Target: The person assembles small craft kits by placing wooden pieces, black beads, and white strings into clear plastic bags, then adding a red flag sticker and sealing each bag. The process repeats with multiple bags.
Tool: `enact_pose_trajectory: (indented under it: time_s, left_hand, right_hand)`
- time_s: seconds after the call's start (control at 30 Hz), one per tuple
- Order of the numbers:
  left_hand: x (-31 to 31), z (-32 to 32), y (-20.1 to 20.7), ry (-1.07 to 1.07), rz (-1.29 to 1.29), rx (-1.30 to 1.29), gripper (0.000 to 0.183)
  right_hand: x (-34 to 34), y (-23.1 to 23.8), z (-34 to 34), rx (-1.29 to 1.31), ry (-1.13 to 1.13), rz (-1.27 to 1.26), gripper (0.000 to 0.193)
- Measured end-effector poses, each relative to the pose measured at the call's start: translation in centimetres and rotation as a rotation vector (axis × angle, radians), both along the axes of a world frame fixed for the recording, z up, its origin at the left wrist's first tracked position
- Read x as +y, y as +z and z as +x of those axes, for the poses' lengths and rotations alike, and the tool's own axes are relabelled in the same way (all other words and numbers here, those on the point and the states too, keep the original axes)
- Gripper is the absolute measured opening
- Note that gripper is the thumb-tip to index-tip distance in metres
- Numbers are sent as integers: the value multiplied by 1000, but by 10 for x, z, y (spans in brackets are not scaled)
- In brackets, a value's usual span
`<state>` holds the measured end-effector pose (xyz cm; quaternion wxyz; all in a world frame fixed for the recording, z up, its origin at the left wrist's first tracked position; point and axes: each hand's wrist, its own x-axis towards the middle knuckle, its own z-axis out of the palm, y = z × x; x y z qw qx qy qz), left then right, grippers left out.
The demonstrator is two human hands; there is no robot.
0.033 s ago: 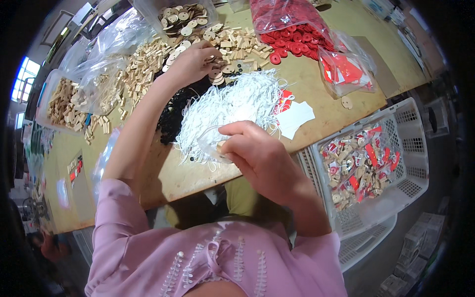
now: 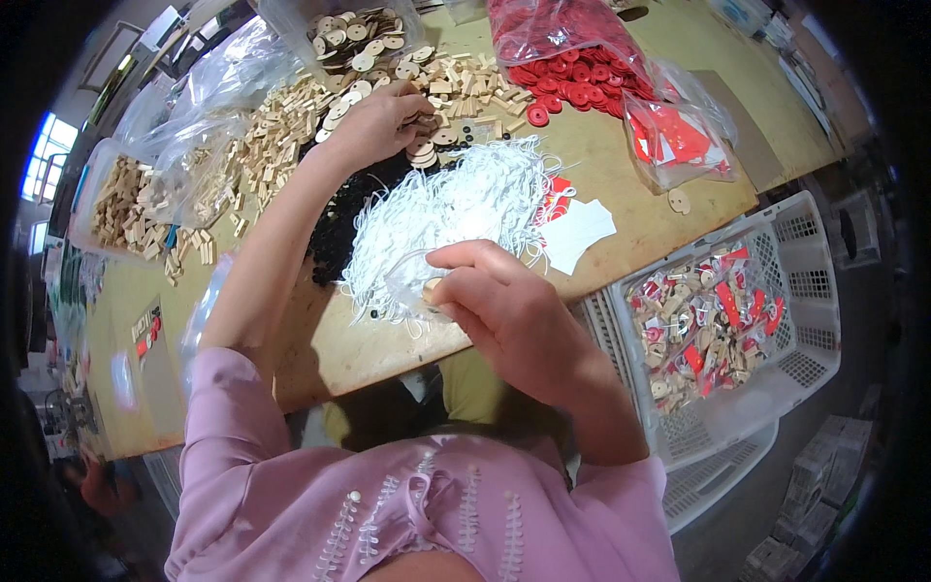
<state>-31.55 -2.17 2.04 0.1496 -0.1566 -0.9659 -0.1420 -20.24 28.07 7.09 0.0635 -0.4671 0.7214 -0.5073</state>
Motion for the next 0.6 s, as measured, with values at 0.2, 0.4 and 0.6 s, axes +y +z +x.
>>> enact_pose_trajectory:
  time_s: [0.2, 0.4, 0.6]
  left_hand:
    - [-8, -30, -6, -133, -21, -91, 16]
    - [-2, -46, 0, -311, -20, -227, 22]
    - [-1, -58, 2, -346, -215, -197, 13]
  right_hand:
    - [8, -5, -4, -33, -2, 8, 17]
    - [7, -11, -6, -20, -8, -12, 16]
    - [6, -6, -6, -24, -77, 9, 17]
